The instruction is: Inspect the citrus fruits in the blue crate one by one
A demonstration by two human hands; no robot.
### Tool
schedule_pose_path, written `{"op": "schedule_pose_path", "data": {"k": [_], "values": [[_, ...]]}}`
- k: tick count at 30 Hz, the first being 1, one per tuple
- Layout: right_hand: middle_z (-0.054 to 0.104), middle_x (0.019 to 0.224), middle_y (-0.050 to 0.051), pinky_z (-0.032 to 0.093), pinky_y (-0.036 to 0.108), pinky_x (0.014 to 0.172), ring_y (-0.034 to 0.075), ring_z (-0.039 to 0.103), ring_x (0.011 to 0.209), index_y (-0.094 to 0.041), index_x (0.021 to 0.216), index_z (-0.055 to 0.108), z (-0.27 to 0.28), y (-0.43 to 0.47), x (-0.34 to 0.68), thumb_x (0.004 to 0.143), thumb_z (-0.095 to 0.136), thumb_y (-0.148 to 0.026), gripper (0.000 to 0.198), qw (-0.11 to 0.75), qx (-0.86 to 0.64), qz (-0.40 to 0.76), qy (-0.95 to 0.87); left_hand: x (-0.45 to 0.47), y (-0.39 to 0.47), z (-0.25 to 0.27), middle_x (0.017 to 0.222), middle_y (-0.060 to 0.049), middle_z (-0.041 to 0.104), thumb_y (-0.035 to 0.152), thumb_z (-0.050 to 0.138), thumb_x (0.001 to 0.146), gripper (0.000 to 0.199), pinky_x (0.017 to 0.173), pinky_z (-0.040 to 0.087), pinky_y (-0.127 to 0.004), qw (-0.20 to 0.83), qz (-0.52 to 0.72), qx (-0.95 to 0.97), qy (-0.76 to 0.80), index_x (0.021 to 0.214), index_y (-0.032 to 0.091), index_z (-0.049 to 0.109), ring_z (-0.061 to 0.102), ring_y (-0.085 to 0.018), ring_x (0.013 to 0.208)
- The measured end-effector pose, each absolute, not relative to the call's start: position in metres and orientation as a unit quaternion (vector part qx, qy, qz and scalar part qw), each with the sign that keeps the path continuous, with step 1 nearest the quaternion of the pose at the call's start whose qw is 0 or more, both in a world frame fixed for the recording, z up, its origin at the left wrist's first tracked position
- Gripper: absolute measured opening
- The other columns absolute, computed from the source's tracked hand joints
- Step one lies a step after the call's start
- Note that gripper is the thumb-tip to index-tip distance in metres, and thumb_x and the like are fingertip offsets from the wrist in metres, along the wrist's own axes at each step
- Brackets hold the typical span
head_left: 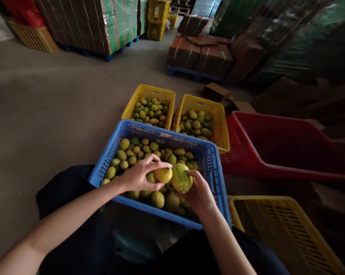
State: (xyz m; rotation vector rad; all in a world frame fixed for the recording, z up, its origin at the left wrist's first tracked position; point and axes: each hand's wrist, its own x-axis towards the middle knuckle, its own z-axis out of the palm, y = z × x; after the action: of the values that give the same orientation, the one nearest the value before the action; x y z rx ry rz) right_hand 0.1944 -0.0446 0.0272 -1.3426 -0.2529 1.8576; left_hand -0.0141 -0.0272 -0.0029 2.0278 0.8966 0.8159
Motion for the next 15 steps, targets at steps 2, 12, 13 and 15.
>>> {"op": "schedule_pose_path", "data": {"k": [2,12,13,15], "values": [[0.070,0.059,0.007,0.048,0.027,0.039,0.021,0.066,0.051,-0.015,0.076,0.068,0.027,-0.045,0.194,0.071,0.058,-0.032,0.020,0.393,-0.538,0.738,-0.108,-0.013,-0.027,-0.003,0.113,-0.005,0.052,0.028,0.073,0.078,0.054,0.087,0.054,-0.032,0.416,0.318,0.770,0.364,0.131,0.030,0.060,0.059,-0.019,0.101],[0.073,0.069,0.006,0.056,0.030,0.051,0.021,0.068,0.059,-0.017,0.081,0.066,0.001,-0.041,0.198,0.077,0.060,-0.026,0.011,0.426,-0.482,0.761,-0.083,-0.006,-0.025,-0.016,0.124,-0.006,0.057,0.028,0.069,0.076,0.046,0.080,0.054,-0.029,0.641,0.349,0.562,0.388,0.122,0.030,0.067,0.060,-0.020,0.100],[0.073,0.070,0.006,0.057,0.030,0.051,0.020,0.068,0.059,-0.017,0.082,0.066,0.000,-0.041,0.198,0.079,0.061,-0.027,0.012,0.418,-0.468,0.775,-0.070,-0.004,-0.024,-0.017,0.125,-0.005,0.058,0.029,0.066,0.076,0.042,0.079,0.054,-0.028,0.680,0.357,0.510,0.388,0.119,0.028,0.067,0.061,-0.020,0.100],[0.073,0.070,0.008,0.057,0.030,0.052,0.020,0.069,0.059,-0.015,0.083,0.067,0.000,-0.042,0.197,0.081,0.061,-0.029,0.016,0.402,-0.446,0.799,-0.048,0.000,-0.022,-0.018,0.119,-0.006,0.063,0.033,0.060,0.079,0.033,0.071,0.054,-0.027,0.749,0.369,0.394,0.384,0.111,0.025,0.067,0.063,-0.021,0.095]]}}
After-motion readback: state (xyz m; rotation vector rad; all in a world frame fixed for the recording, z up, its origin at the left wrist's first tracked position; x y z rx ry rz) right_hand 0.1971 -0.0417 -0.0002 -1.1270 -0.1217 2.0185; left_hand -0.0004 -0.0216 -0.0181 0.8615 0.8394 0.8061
